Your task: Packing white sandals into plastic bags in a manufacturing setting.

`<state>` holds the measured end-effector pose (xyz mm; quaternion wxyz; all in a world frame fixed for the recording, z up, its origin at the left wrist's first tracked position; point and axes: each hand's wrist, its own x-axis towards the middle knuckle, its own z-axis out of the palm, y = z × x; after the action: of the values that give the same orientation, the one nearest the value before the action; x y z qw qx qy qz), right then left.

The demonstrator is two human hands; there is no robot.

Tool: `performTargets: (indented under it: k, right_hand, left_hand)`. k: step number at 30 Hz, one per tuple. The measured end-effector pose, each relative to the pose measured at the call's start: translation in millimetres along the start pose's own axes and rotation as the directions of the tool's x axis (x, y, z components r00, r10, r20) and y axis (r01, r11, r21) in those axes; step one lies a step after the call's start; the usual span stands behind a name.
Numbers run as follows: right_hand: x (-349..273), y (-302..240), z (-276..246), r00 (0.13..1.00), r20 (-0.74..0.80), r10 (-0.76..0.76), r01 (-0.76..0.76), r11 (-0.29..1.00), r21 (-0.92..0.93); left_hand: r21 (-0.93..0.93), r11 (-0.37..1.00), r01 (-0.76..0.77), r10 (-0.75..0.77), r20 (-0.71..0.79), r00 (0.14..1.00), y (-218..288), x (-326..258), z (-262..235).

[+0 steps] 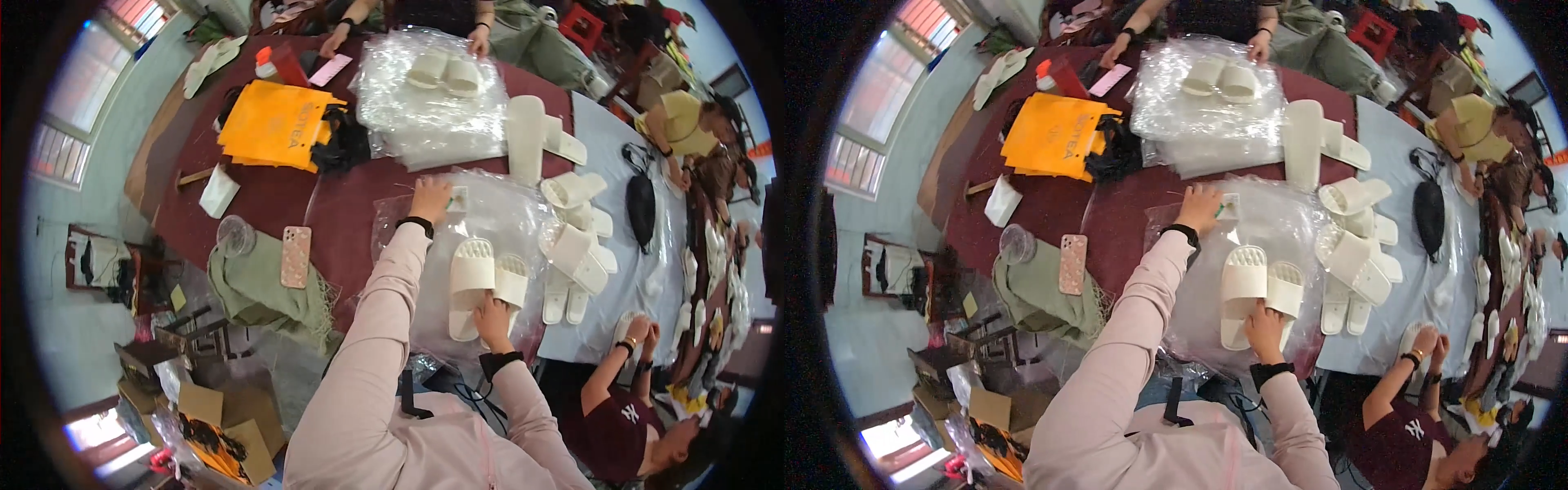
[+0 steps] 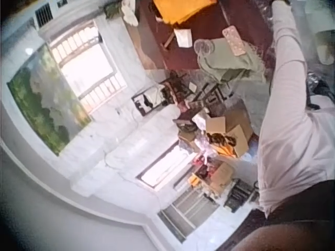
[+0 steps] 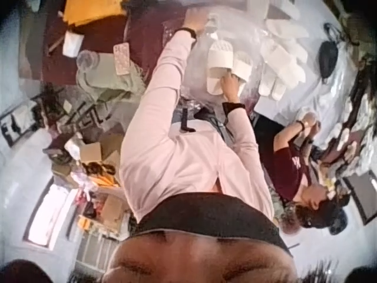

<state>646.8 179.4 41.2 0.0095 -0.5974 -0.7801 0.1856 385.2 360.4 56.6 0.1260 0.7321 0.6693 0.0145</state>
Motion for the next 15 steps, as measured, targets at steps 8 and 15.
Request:
performTargets:
  k: [8, 15]
  right_hand:
    - [6.4, -0.1, 2.7, 0.996, 0.025, -0.090, 0.091, 0.995, -0.045]
    - [6.8, 3.4, 1.9, 0.998, 0.033, -0.055, 0.056, 0.998, -0.041]
  left_hand:
    - [-0.511, 0.853, 0.110, -0.303, -0.312, 0.901, -34.6, -98.2, -13.6]
    - [-0.587, 0.784, 0.200, -0.508, -0.424, 0.750, -100.7, -201.8, -23.9]
